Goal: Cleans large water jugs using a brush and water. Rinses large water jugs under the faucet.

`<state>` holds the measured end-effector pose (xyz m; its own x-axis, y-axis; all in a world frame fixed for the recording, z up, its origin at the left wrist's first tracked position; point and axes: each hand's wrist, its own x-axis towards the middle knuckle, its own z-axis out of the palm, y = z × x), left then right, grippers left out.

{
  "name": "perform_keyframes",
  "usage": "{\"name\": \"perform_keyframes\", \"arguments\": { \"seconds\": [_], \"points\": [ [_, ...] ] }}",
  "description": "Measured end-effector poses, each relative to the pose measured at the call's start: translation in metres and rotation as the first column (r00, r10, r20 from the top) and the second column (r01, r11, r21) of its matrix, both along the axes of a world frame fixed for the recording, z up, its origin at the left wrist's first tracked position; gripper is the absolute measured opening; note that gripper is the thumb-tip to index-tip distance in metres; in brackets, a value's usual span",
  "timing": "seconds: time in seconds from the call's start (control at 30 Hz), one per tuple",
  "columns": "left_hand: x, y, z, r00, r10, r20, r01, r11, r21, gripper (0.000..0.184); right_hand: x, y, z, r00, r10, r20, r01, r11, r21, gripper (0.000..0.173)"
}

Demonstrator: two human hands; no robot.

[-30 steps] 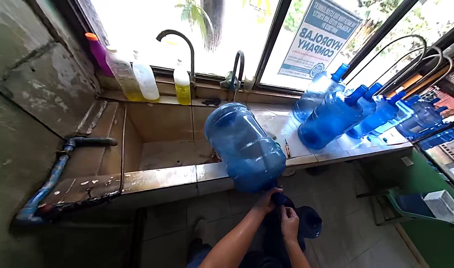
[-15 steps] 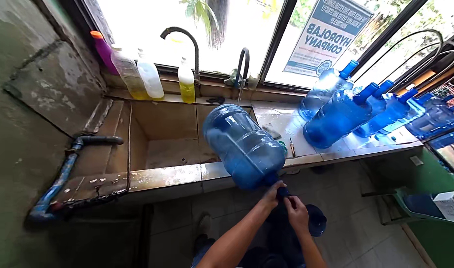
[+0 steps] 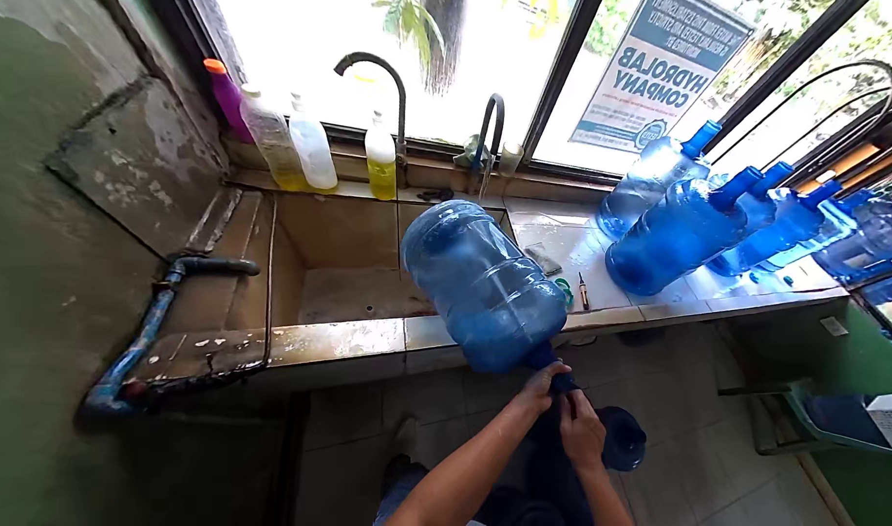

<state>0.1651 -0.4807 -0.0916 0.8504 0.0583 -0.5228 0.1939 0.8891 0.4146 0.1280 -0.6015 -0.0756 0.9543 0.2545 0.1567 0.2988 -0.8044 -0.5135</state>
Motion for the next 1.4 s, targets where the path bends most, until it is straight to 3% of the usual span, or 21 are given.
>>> {"name": "perform_keyframes", "arguments": {
  "seconds": [0.07,0.17,0.2,0.3,0.37,0.43,0.47,0.53,0.6,0.73,0.83,0.87,0.9,0.97,1.07,1.1,1.2,1.23,1.3,1.33,1.4],
  "points": [
    [0.003,0.004,0.004,1.000,0.008,-0.008,-0.008,1.000,0.005,0.037,0.010,-0.005,0.018,0.993,0.064,-0.099,-0.061,0.998,0.029,0.026],
    [0.006,0.007,0.008,1.000,0.002,-0.025,-0.003,1.000,-0.025,0.038,0.011,-0.012,0.007,0.942,0.043,-0.333,0.119,0.884,0.452,0.018],
    [0.007,0.005,0.007,1.000,0.013,-0.022,-0.014,0.999,-0.032,0.039,0.006,-0.008,0.002,0.956,-0.002,-0.292,0.129,0.900,0.416,0.018],
    [0.005,0.004,0.005,0.999,0.031,-0.023,-0.031,0.999,-0.010,0.040,0.002,0.003,0.016,0.999,0.024,-0.023,-0.025,0.999,-0.048,0.026],
    [0.006,0.010,0.012,1.000,0.012,-0.021,-0.011,1.000,0.003,0.038,0.016,-0.002,0.031,0.984,0.064,-0.168,-0.057,0.997,0.049,0.025],
    [0.006,0.013,0.013,1.000,0.009,-0.016,-0.009,1.000,-0.011,0.035,0.020,-0.007,0.019,0.941,0.068,-0.332,0.064,0.926,0.372,0.019],
    [0.007,0.011,0.012,1.000,0.022,-0.016,-0.023,1.000,-0.010,0.033,0.015,-0.004,0.012,0.938,0.027,-0.346,0.122,0.908,0.401,0.019],
    [0.008,0.004,0.008,0.998,0.061,-0.031,-0.060,0.998,0.013,0.034,0.003,0.007,0.010,0.989,-0.040,-0.146,0.054,0.994,0.093,0.027],
    [0.008,0.001,0.009,0.995,0.087,-0.058,-0.083,0.995,0.063,0.030,0.001,0.010,0.013,0.992,0.072,0.106,-0.050,0.979,-0.197,0.030],
    [0.011,0.015,0.021,0.993,0.041,-0.109,-0.032,0.996,0.085,0.021,0.009,-0.076,0.039,0.974,0.143,-0.174,-0.163,0.980,-0.109,0.049],
    [0.014,0.021,0.028,0.987,0.039,-0.154,-0.024,0.995,0.100,0.028,-0.011,-0.159,0.027,0.980,0.187,0.069,-0.178,0.976,-0.126,0.050],
    [0.013,0.021,0.029,0.985,0.021,-0.170,-0.002,0.994,0.110,0.030,-0.024,-0.166,0.020,0.989,0.145,0.008,-0.145,0.989,-0.042,0.046],
    [0.011,0.022,0.031,0.984,-0.003,-0.177,0.024,0.992,0.121,0.030,-0.037,-0.166,0.016,0.978,0.078,-0.193,-0.056,0.992,0.115,0.042],
    [0.008,0.022,0.033,0.984,-0.033,-0.175,0.058,0.988,0.143,0.029,-0.047,-0.160,0.012,0.814,0.039,-0.580,0.174,0.936,0.307,0.048],
    [0.008,0.024,0.034,0.986,-0.040,-0.161,0.058,0.992,0.111,0.027,-0.046,-0.169,0.007,0.966,0.052,-0.254,0.003,0.977,0.212,0.044],
    [0.008,0.024,0.034,0.987,-0.031,-0.160,0.047,0.994,0.098,0.025,-0.052,-0.167,0.005,0.971,0.040,-0.235,0.009,0.979,0.205,0.044],
    [0.006,0.029,0.034,0.987,-0.043,-0.154,0.058,0.994,0.092,0.018,-0.071,-0.159,0.014,0.767,0.026,-0.641,0.224,0.925,0.307,0.053],
    [0.006,0.030,0.033,0.987,-0.055,-0.152,0.070,0.993,0.096,0.016,-0.072,-0.167,0.017,0.807,0.025,-0.591,0.185,0.938,0.292,0.052],
    [0.008,0.034,0.034,0.986,-0.066,-0.152,0.081,0.992,0.097,0.018,-0.062,-0.193,0.023,0.982,0.076,-0.176,-0.054,0.991,0.125,0.043],
    [0.009,0.036,0.036,0.987,-0.063,-0.150,0.078,0.993,0.094,0.018,-0.058,-0.202,0.019,0.994,0.105,-0.043,-0.102,0.993,0.058,0.046],
    [0.012,0.038,0.038,0.986,-0.067,-0.152,0.083,0.991,0.106,0.013,-0.064,-0.206,0.008,0.984,0.078,-0.157,-0.052,0.985,0.164,0.042]
  ]
}}
